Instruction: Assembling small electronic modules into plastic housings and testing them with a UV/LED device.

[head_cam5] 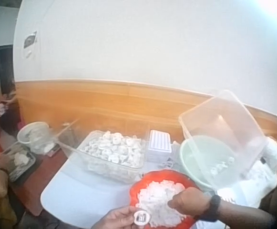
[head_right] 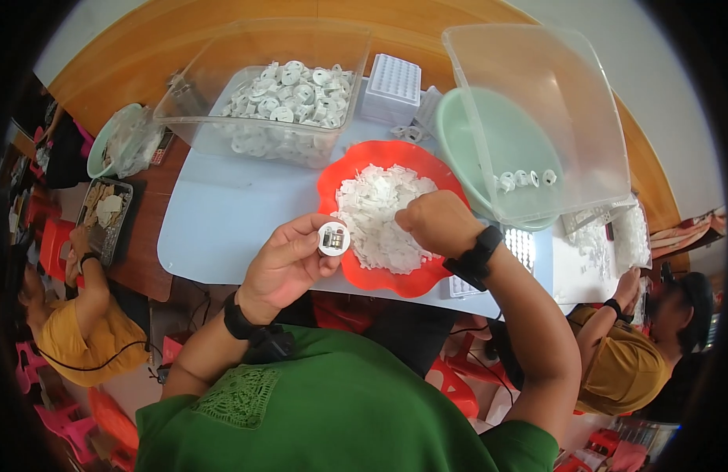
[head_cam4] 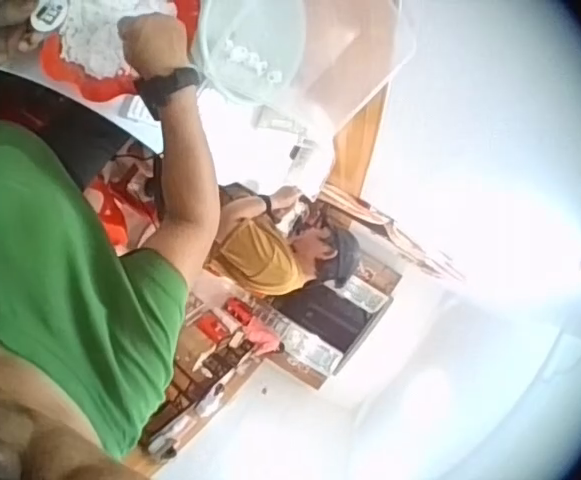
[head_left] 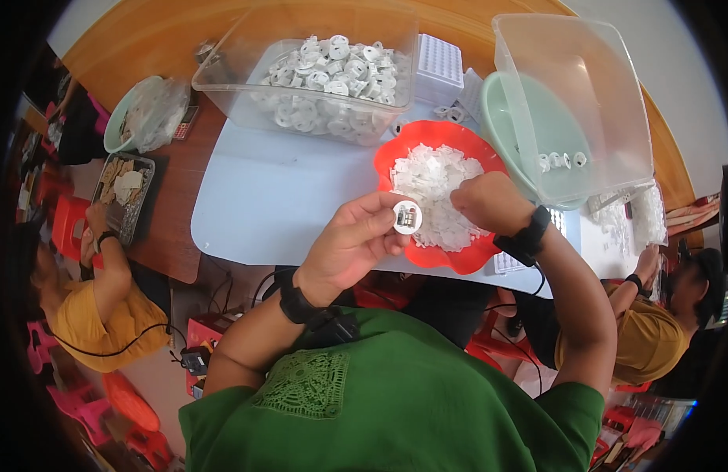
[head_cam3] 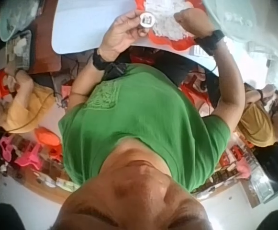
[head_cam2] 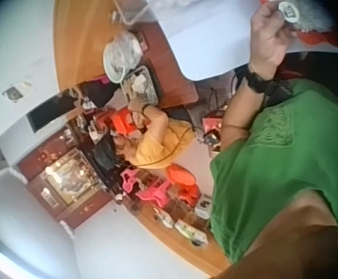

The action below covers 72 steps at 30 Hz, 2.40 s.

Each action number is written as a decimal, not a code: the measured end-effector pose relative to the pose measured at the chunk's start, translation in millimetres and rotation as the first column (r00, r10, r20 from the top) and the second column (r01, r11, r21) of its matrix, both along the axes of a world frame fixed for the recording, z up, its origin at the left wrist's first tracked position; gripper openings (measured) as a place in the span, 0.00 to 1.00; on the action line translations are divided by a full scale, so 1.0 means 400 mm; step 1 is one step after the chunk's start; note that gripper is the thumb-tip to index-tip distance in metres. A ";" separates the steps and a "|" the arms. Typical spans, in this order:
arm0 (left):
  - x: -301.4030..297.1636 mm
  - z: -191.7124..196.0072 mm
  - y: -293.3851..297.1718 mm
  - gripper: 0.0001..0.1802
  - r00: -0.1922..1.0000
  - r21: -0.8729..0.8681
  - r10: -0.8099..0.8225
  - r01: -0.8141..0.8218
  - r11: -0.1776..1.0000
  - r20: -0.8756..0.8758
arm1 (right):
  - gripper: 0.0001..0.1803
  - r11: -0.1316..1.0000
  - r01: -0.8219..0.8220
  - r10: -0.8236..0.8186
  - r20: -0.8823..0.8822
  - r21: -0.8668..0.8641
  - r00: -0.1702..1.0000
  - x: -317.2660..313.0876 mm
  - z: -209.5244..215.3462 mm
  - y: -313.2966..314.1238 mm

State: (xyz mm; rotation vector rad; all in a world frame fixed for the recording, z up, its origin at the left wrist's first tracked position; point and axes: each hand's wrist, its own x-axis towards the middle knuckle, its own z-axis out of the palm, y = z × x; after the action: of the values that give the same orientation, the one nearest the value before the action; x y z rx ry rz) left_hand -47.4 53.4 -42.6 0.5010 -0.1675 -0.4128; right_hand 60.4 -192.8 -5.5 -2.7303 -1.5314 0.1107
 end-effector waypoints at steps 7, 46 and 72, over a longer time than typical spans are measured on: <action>0.000 0.001 -0.001 0.16 1.000 0.035 0.008 -0.007 0.999 -0.013 | 0.08 0.682 0.562 -0.125 -0.682 0.468 0.721 -0.056 0.129 -0.012; -0.006 0.029 -0.101 0.16 0.984 0.075 -0.176 0.176 0.982 -0.008 | 0.08 0.143 0.794 0.130 -0.806 0.591 0.577 -0.280 0.111 0.003; -0.017 0.027 -0.095 0.15 0.986 0.096 -0.165 0.165 0.982 -0.009 | 0.08 0.668 0.358 -0.121 -0.380 0.652 0.917 -0.268 0.152 0.060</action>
State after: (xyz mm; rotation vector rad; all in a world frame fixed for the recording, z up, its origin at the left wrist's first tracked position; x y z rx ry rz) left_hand -54.4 15.3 -31.9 0.5845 -0.1890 -0.5856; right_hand -46.7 -168.9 55.4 -2.1117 -0.8449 -0.0572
